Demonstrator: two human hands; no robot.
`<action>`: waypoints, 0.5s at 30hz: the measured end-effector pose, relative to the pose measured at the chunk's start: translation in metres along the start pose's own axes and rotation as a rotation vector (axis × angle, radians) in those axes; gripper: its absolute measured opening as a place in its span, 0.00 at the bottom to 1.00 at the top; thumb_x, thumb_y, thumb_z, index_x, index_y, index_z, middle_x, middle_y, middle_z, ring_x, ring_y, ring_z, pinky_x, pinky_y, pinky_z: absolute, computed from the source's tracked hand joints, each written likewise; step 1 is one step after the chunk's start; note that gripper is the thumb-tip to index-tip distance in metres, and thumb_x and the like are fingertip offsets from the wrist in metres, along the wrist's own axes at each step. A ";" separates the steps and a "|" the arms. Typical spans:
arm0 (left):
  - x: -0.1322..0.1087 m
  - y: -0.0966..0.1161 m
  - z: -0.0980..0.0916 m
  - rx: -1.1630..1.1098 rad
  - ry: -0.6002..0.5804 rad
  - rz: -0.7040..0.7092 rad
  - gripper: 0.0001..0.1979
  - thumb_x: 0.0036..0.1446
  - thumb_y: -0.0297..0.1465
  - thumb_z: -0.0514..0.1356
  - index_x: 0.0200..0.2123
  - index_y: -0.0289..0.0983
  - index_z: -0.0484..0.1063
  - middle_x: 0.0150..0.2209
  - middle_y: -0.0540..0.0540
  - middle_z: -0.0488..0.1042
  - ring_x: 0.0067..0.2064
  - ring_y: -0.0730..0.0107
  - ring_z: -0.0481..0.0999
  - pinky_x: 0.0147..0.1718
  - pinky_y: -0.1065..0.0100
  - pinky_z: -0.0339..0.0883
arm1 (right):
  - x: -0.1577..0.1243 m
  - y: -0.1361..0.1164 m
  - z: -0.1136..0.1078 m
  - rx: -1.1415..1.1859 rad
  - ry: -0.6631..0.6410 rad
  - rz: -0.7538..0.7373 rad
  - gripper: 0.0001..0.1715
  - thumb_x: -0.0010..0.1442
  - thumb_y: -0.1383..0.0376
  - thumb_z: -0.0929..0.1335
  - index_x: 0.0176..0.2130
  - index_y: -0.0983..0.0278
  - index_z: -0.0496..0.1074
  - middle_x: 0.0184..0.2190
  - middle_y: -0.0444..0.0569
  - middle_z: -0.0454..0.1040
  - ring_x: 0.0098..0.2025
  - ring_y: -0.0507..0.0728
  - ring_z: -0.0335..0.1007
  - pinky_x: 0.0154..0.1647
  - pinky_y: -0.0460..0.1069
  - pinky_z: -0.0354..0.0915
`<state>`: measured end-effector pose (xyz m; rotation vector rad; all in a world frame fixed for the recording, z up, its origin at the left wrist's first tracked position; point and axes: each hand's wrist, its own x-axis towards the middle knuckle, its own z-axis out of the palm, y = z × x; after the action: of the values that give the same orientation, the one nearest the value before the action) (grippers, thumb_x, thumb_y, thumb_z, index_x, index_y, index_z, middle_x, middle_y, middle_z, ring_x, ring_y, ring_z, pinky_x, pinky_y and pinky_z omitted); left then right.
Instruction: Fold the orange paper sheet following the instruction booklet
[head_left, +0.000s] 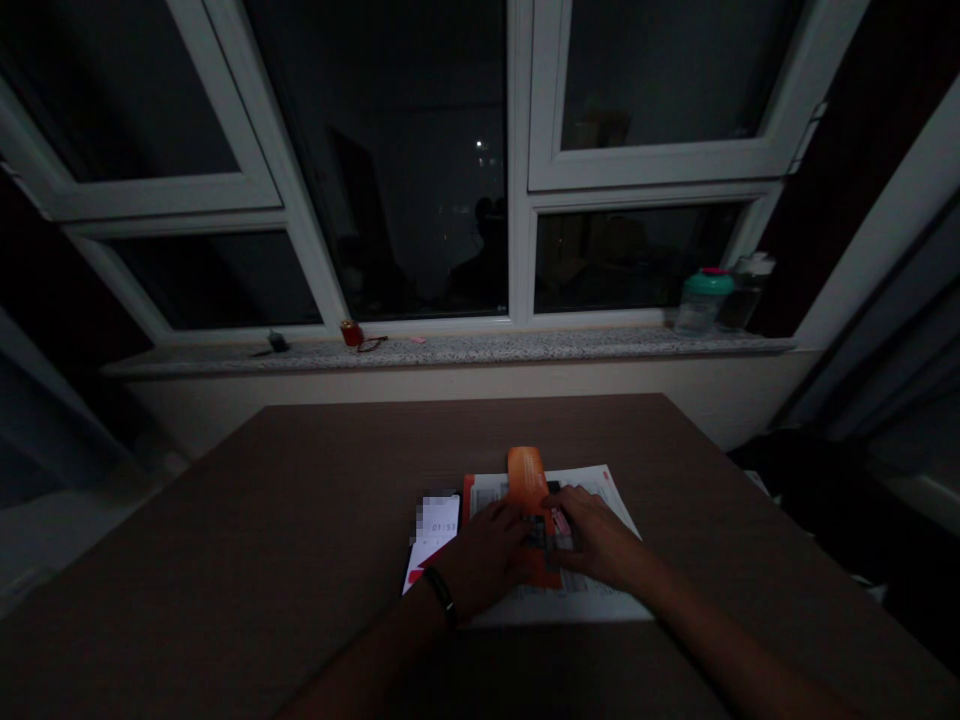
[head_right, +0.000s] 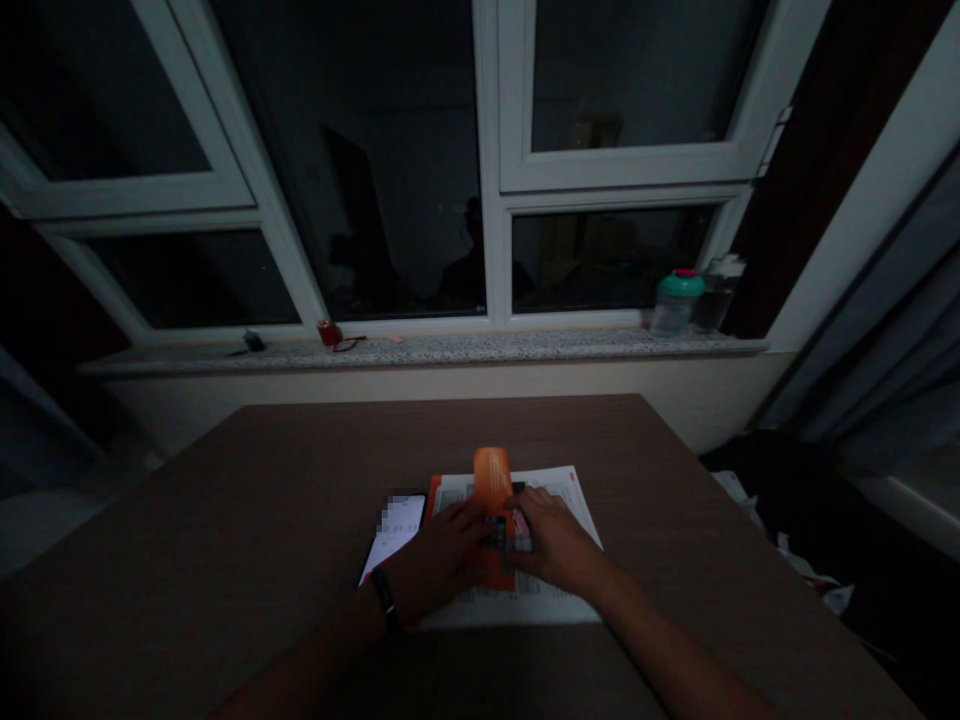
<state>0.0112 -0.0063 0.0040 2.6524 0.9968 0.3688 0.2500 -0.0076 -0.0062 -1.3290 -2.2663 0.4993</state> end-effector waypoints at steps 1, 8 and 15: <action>0.000 0.000 0.000 0.000 0.001 -0.002 0.26 0.58 0.31 0.66 0.58 0.42 0.64 0.60 0.43 0.64 0.63 0.52 0.60 0.60 0.51 0.57 | 0.000 0.000 0.000 -0.002 -0.001 -0.002 0.32 0.49 0.64 0.77 0.52 0.60 0.68 0.46 0.51 0.70 0.49 0.63 0.66 0.49 0.55 0.62; 0.000 -0.002 0.002 0.023 0.007 0.012 0.28 0.59 0.32 0.66 0.60 0.42 0.62 0.61 0.42 0.64 0.63 0.52 0.60 0.60 0.51 0.57 | 0.005 0.014 0.007 -0.028 0.086 0.018 0.20 0.55 0.68 0.73 0.48 0.60 0.68 0.43 0.50 0.71 0.46 0.62 0.68 0.47 0.54 0.62; 0.001 0.000 0.001 0.074 -0.021 0.025 0.29 0.59 0.33 0.66 0.62 0.43 0.62 0.61 0.41 0.63 0.63 0.51 0.59 0.60 0.50 0.58 | 0.014 0.019 0.012 -0.060 0.173 0.085 0.17 0.55 0.69 0.72 0.45 0.61 0.68 0.43 0.50 0.72 0.46 0.62 0.68 0.45 0.53 0.62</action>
<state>0.0121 -0.0053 0.0032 2.7315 0.9904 0.3149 0.2510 0.0126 -0.0235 -1.4441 -2.1062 0.3334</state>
